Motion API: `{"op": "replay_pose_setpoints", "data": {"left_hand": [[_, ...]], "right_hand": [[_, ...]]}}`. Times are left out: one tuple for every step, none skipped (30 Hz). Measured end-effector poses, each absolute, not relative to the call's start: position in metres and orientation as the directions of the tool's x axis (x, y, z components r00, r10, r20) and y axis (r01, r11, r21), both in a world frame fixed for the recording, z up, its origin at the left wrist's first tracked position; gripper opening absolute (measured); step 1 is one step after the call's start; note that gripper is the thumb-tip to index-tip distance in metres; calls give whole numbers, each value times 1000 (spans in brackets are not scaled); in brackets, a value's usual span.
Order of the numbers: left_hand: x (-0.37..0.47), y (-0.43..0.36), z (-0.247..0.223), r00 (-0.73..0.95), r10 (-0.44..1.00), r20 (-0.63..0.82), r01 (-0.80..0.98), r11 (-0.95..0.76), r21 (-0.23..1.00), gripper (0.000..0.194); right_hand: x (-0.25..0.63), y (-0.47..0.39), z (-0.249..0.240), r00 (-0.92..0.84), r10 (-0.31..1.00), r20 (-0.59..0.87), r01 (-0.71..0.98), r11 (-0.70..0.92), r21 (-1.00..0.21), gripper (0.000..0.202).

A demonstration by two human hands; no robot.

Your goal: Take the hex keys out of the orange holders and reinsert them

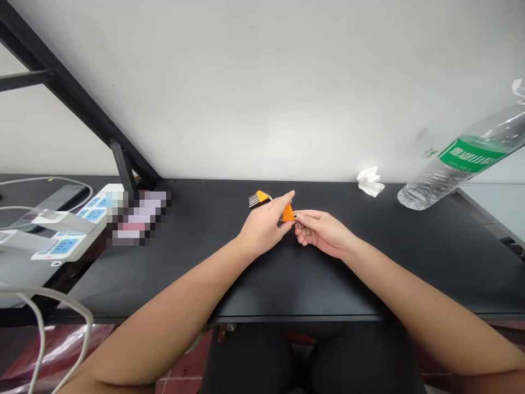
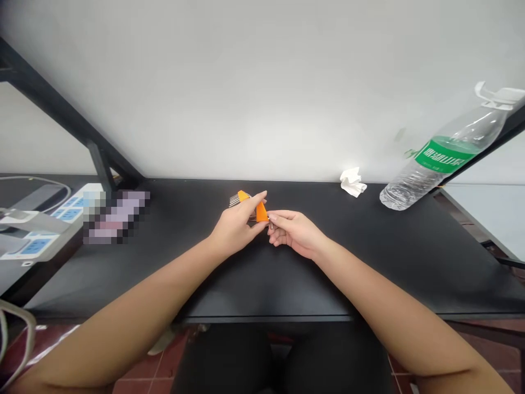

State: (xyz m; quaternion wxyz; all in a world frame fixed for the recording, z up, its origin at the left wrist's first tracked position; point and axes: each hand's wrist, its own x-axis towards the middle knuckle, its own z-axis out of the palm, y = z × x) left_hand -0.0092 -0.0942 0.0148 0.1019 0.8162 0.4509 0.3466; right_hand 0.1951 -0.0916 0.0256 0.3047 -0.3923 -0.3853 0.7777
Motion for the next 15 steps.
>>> {"op": "replay_pose_setpoints", "data": {"left_hand": [[-9,-94,15,353,810,468,666,-569,482,64],[-8,-94,16,351,817,457,667,-560,491,65],[-8,-93,15,343,829,441,670,-545,504,68],[-8,-92,14,328,846,420,677,-521,520,70],[-9,-91,13,310,863,399,685,-494,535,71],[-10,-90,12,297,875,382,693,-473,544,67],[-10,-89,11,295,880,372,700,-464,543,60],[-11,-88,10,303,878,372,703,-469,534,50],[-11,-88,9,318,870,378,705,-483,519,42],[-12,-88,9,334,860,387,708,-500,499,37],[-12,-88,10,343,852,395,714,-510,480,38],[-11,-89,10,344,849,400,724,-511,463,42],[-11,-90,11,343,848,404,736,-510,445,49],[-11,-90,11,346,845,408,748,-511,424,54],[-11,-91,12,355,837,416,758,-518,397,57]], "right_hand": [[195,-91,24,-507,771,-385,-185,-533,-825,30],[194,-91,23,-503,770,-392,-189,-541,-820,30],[194,-91,22,-493,775,-396,-181,-536,-824,31],[193,-91,21,-480,784,-394,-161,-520,-839,32],[192,-92,20,-467,796,-386,-130,-493,-860,33],[191,-93,19,-454,810,-371,-95,-458,-884,35],[191,-94,19,-444,826,-347,-60,-413,-909,37],[190,-95,18,-435,843,-316,-25,-362,-932,40],[190,-96,18,-431,857,-283,6,-311,-951,41],[189,-96,18,-431,867,-252,26,-267,-963,40],[189,-97,17,-432,873,-227,37,-235,-971,38],[189,-97,18,-436,875,-213,42,-216,-975,35],[190,-97,18,-441,873,-208,43,-211,-976,34],[190,-97,19,-444,871,-210,44,-212,-976,33],[190,-97,20,-442,872,-212,49,-212,-976,33]]}}
